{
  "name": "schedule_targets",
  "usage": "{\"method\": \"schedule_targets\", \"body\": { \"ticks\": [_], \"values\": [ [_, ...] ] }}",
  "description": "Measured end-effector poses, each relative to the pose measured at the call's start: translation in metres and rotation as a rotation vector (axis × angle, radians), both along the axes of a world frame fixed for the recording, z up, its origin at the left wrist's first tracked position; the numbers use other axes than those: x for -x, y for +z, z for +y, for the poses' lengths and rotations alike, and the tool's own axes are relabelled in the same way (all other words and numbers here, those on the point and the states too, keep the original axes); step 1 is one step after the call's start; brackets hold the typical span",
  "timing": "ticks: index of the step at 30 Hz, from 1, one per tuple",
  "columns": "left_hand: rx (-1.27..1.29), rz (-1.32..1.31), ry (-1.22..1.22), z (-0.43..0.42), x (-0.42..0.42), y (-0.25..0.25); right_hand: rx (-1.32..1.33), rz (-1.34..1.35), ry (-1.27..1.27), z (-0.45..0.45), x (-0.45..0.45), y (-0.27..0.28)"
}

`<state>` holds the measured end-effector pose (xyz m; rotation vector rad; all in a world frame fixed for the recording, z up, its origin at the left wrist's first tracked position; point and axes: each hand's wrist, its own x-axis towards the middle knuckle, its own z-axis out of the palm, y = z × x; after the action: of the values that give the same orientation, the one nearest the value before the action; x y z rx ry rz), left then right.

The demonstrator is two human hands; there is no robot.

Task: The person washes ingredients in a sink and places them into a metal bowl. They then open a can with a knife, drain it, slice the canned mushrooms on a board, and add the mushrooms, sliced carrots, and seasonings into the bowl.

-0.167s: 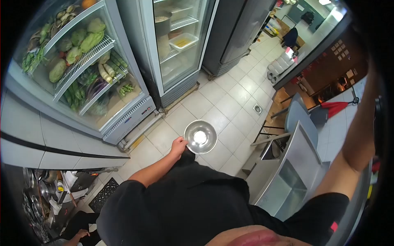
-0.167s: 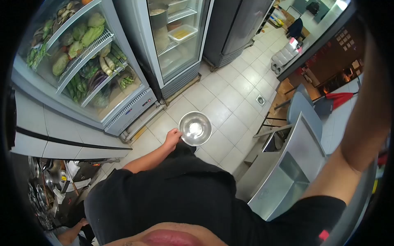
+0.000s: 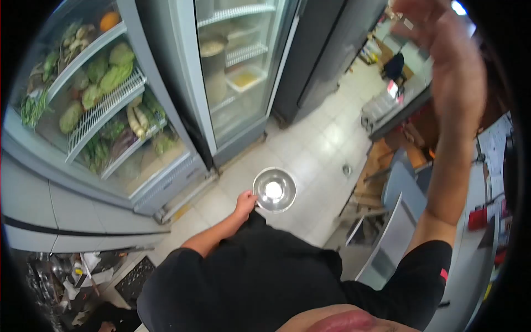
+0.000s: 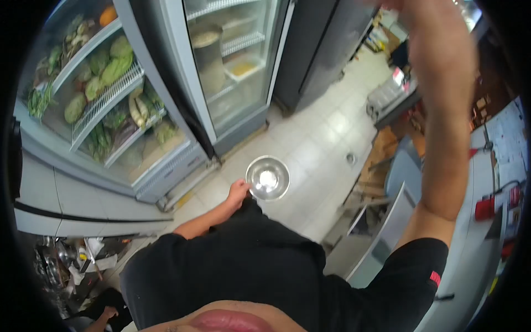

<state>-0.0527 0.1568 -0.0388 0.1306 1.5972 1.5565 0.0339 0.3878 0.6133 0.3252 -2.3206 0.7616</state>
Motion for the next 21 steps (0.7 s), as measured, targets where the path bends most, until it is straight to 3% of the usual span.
{"method": "schedule_targets", "body": {
  "ticks": [1, 2, 7, 10, 13, 16, 18, 21],
  "values": [
    [-0.030, 0.022, -0.009, 0.033, 0.033, 0.010, -0.006, 0.003, -0.075, 0.012, 0.014, -0.013],
    [-0.113, -0.144, 0.054, 0.061, 0.055, 0.048, 0.007, -0.004, -0.153, 0.032, 0.026, -0.027],
    [-0.095, 0.105, 0.060, 0.157, 0.118, 0.019, 0.270, -0.158, -0.120, 0.181, 0.104, -0.082],
    [-0.106, 0.035, 0.197, 0.187, 0.141, 0.044, 0.480, -0.101, -0.060, 0.268, 0.174, -0.117],
    [-0.061, 0.077, 0.373, 0.203, 0.148, 0.044, 0.678, -0.057, -0.051, 0.355, 0.262, -0.160],
    [-0.043, 0.054, 0.634, 0.217, 0.132, 0.059, 0.608, -0.035, -0.185, 0.452, 0.371, -0.217],
    [0.007, 0.023, 0.785, 0.223, 0.119, 0.042, 0.630, -0.005, -0.048, 0.480, 0.433, -0.232],
    [-0.031, -0.017, 1.076, 0.256, 0.070, 0.062, 0.608, -0.036, 0.042, 0.499, 0.469, -0.262]
  ]
}}
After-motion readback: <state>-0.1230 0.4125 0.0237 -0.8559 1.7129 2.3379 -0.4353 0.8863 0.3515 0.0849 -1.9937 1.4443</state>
